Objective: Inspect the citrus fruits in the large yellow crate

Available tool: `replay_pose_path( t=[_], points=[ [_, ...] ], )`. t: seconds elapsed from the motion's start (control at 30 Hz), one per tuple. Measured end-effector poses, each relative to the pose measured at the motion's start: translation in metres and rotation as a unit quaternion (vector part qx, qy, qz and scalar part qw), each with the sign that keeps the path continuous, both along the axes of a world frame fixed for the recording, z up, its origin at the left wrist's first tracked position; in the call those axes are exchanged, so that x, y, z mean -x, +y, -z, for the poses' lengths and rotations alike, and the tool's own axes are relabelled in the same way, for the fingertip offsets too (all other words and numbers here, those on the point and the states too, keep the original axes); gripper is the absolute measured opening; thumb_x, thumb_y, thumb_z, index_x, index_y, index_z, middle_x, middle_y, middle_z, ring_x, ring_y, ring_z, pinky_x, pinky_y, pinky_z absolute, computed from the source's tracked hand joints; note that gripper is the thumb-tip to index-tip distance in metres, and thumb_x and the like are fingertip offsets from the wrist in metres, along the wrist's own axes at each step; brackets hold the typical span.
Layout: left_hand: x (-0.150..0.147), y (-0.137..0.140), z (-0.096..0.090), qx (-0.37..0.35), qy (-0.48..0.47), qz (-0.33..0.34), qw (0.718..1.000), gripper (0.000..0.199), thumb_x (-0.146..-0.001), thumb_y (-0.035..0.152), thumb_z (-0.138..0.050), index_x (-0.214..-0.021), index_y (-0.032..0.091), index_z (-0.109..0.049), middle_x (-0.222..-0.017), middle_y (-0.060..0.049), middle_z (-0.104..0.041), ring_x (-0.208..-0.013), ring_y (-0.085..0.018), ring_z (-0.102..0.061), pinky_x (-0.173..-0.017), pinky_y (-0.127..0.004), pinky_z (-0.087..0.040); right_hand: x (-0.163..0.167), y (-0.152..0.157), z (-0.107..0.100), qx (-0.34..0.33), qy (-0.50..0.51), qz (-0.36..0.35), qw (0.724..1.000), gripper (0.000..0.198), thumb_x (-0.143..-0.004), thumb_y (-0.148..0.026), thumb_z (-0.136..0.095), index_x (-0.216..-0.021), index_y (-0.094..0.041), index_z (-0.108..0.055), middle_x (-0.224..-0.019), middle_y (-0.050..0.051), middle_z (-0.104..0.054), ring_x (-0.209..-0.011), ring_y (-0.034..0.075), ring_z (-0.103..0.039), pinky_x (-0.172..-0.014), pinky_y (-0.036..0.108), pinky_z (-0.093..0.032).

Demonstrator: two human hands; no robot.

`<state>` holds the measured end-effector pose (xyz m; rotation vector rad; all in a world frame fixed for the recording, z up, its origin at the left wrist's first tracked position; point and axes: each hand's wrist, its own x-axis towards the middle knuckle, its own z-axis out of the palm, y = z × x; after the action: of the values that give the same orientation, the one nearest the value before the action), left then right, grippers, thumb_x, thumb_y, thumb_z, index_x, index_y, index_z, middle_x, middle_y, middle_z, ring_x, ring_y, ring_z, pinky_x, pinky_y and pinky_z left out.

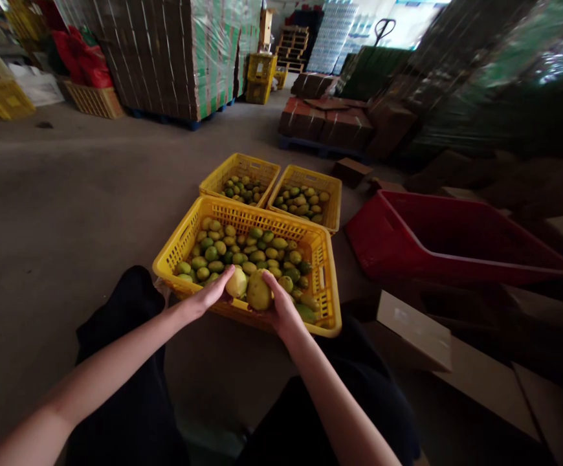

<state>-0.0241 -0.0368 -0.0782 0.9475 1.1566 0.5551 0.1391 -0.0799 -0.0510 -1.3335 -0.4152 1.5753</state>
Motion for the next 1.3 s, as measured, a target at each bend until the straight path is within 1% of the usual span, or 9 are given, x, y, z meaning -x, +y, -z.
replay_pose_path(
  t=[0.1, 0.17, 0.3, 0.43, 0.6, 0.73, 0.87, 1.0, 1.3],
  points=[
    [0.003, 0.002, 0.000, -0.116, 0.033, -0.034, 0.992, 0.042, -0.089, 0.055, -0.059, -0.110, 0.018, -0.059, -0.109, -0.010, -0.070, -0.094, -0.020, -0.067, -0.082, -0.033, -0.056, 0.002, -0.002, 0.002, -0.071, -0.123, 0.040, 0.989, 0.056, -0.061, -0.053, -0.084, -0.099, -0.021, -0.057, -0.093, 0.004, -0.069, -0.079, 0.021, -0.067, -0.056, 0.028, -0.056],
    [0.006, 0.003, -0.003, -0.200, 0.040, -0.044, 0.978, 0.050, -0.080, 0.050, -0.072, -0.116, 0.020, -0.053, -0.120, -0.010, -0.067, -0.111, -0.023, -0.063, -0.096, -0.036, -0.052, 0.001, -0.002, 0.001, -0.143, -0.184, 0.057, 0.971, 0.061, -0.059, -0.049, -0.086, -0.106, -0.023, -0.057, -0.099, 0.002, -0.068, -0.083, 0.019, -0.065, -0.067, 0.029, -0.057],
    [0.011, 0.008, -0.011, -0.370, 0.065, -0.044, 0.926, 0.064, -0.067, 0.047, -0.085, -0.114, 0.021, -0.051, -0.117, -0.010, -0.067, -0.105, -0.023, -0.065, -0.095, -0.037, -0.052, -0.004, -0.001, -0.002, -0.249, -0.251, 0.039, 0.935, 0.070, -0.055, -0.040, -0.090, -0.117, -0.027, -0.059, -0.118, 0.006, -0.066, -0.098, 0.023, -0.065, -0.080, 0.035, -0.056],
    [0.015, 0.010, -0.018, -0.416, 0.065, -0.026, 0.907, 0.057, -0.069, 0.048, -0.085, -0.111, 0.022, -0.055, -0.117, -0.009, -0.068, -0.108, -0.024, -0.065, -0.099, -0.039, -0.050, -0.006, -0.002, -0.004, -0.297, -0.285, 0.052, 0.910, 0.068, -0.055, -0.036, -0.090, -0.117, -0.029, -0.062, -0.127, 0.008, -0.063, -0.118, 0.030, -0.059, -0.090, 0.042, -0.054],
    [0.023, 0.015, -0.021, -0.444, 0.030, -0.010, 0.895, 0.058, -0.066, 0.047, -0.087, -0.111, 0.022, -0.061, -0.122, -0.011, -0.061, -0.104, -0.023, -0.065, -0.088, -0.036, -0.057, -0.007, -0.002, -0.008, -0.333, -0.267, 0.050, 0.903, 0.065, -0.057, -0.027, -0.090, -0.114, -0.029, -0.060, -0.121, 0.004, -0.065, -0.113, 0.025, -0.062, -0.098, 0.041, -0.050],
    [0.030, 0.021, -0.019, -0.411, -0.020, 0.001, 0.911, 0.061, -0.059, 0.046, -0.091, -0.109, 0.022, -0.067, -0.119, -0.009, -0.057, -0.101, -0.021, -0.064, -0.087, -0.036, -0.058, -0.016, 0.000, -0.014, -0.299, -0.208, -0.003, 0.931, 0.066, -0.052, -0.028, -0.092, -0.111, -0.027, -0.062, -0.116, 0.004, -0.067, -0.113, 0.026, -0.062, -0.097, 0.042, -0.051],
    [0.033, 0.023, -0.017, -0.305, -0.076, 0.017, 0.949, 0.064, -0.057, 0.041, -0.092, -0.112, 0.021, -0.065, -0.113, -0.007, -0.062, -0.099, -0.020, -0.065, -0.090, -0.038, -0.057, -0.024, -0.001, -0.020, -0.262, -0.145, -0.030, 0.954, 0.064, -0.051, -0.027, -0.093, -0.109, -0.028, -0.066, -0.115, 0.003, -0.068, -0.112, 0.026, -0.062, -0.093, 0.039, -0.053],
    [0.028, 0.020, -0.013, -0.206, -0.134, -0.064, 0.967, 0.053, -0.057, 0.034, -0.092, -0.099, 0.020, -0.062, -0.102, -0.003, -0.066, -0.097, -0.018, -0.067, -0.092, -0.035, -0.055, -0.025, -0.004, -0.021, -0.231, -0.084, -0.023, 0.969, 0.057, -0.054, -0.032, -0.092, -0.104, -0.026, -0.067, -0.105, 0.002, -0.070, -0.100, 0.024, -0.065, -0.086, 0.036, -0.054],
    [0.001, 0.014, -0.007, -0.007, -0.311, -0.172, 0.935, 0.021, -0.081, 0.015, -0.072, -0.102, 0.014, -0.072, -0.110, -0.010, -0.075, -0.117, -0.023, -0.066, -0.106, -0.031, -0.048, -0.022, 0.006, -0.001, -0.101, 0.033, 0.029, 0.994, 0.047, -0.048, -0.040, -0.094, -0.079, -0.022, -0.064, -0.079, 0.000, -0.070, -0.074, 0.018, -0.067, -0.062, 0.027, -0.057]
  ],
)
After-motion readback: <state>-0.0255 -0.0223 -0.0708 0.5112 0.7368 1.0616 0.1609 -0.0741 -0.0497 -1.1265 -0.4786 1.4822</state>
